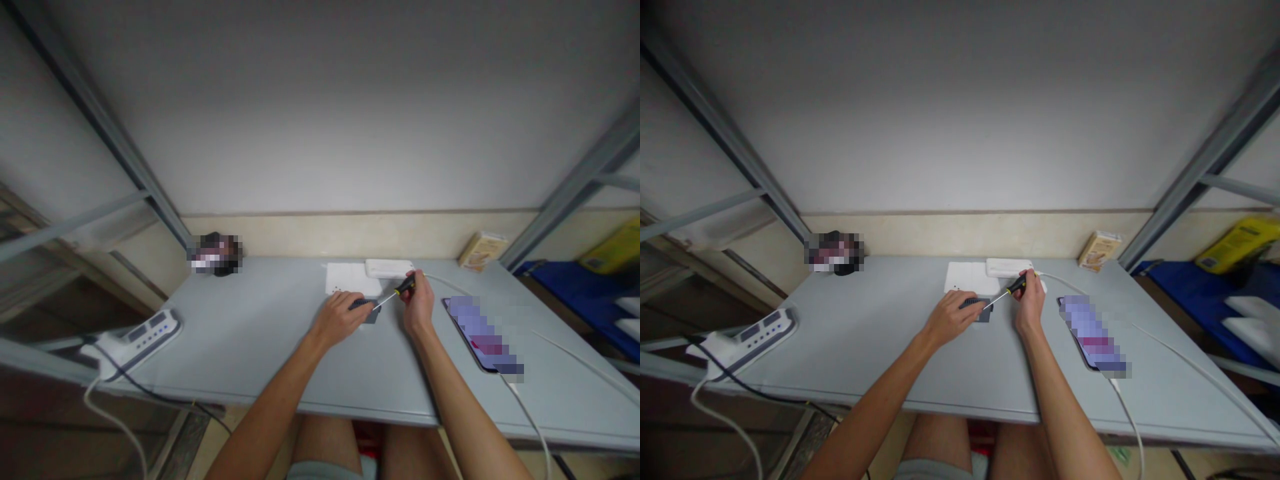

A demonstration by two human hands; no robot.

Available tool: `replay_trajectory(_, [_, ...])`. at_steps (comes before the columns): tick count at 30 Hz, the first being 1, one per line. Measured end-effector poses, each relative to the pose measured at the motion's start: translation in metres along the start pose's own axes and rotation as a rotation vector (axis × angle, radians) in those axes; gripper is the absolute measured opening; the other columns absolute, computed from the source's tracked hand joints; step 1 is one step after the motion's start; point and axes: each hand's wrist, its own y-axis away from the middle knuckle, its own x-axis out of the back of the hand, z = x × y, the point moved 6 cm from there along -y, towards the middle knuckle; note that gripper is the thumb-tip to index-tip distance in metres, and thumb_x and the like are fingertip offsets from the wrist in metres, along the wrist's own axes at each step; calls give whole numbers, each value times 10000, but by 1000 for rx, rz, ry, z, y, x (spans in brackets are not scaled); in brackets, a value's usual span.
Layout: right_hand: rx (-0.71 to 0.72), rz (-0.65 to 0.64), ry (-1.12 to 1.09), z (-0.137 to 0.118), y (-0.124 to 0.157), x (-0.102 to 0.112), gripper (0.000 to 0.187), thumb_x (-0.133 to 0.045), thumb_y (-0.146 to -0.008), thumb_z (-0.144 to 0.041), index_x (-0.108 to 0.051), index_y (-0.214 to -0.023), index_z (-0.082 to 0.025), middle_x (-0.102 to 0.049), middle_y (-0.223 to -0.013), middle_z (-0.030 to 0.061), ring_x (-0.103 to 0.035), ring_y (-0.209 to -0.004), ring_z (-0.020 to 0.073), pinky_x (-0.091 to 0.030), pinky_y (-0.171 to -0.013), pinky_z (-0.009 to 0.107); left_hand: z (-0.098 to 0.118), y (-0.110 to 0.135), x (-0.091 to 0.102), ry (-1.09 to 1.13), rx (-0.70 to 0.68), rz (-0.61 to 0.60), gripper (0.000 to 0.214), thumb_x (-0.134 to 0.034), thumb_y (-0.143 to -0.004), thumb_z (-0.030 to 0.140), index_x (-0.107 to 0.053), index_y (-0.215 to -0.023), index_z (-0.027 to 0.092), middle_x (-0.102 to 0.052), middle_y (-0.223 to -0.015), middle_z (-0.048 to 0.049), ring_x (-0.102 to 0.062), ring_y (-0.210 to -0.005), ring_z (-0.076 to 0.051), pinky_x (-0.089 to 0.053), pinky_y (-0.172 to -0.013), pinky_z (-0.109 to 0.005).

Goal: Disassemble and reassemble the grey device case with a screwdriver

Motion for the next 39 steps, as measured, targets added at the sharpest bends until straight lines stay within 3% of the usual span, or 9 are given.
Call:
replay_trajectory(8, [-132, 46, -150, 14, -7, 7, 514, -703, -688, -695, -553, -799, -216, -372, -452, -124, -298, -374, 55, -279, -401, 199, 1, 0, 0, -19, -21, -14, 261, -519, -1017, 261, -720, -1183, 280, -679, -1093, -78, -650, -960, -175, -527, -847, -333])
replay_trajectory(20, [-216, -15, -279, 20, -8, 7, 503, -763, -679, -648, -558, -841, -218, -387, -445, -130, -295, -383, 52, -268, -400, 184, 1, 1, 1, -24, -40, 4, 267, -520, -1012, 236, -719, -1180, 295, -680, -1091, -69, -646, -940, -175, -523, -839, -333])
replay_trajectory(24, [-236, -52, -286, 19, -5, 3, 511, -761, -695, -651, -565, -882, -217, -460, -491, -116, -320, -388, 51, -267, -399, 186, 2, 1, 2, -16, -49, 24, 276, -525, -1005, 208, -720, -1179, 296, -678, -1100, -70, -646, -949, -176, -524, -848, -333])
replay_trajectory(30, [-222, -98, -231, 20, -4, -4, 543, -761, -684, -665, -564, -897, -206, -694, -679, -24, -352, -398, 43, -285, -409, 199, 6, 0, -2, 32, -64, 12, 289, -529, -1007, 206, -699, -1229, 278, -670, -1119, -78, -643, -996, -184, -537, -888, -342])
replay_trajectory(39, [-203, -133, -204, 27, -6, -4, 474, -741, -724, -642, -590, -915, -235, -746, -735, 7, -387, -398, 68, -275, -406, 237, 9, -1, -4, 38, -73, -12, 329, -495, -1014, 184, -668, -1275, 284, -667, -1153, -80, -645, -1060, -190, -555, -936, -355])
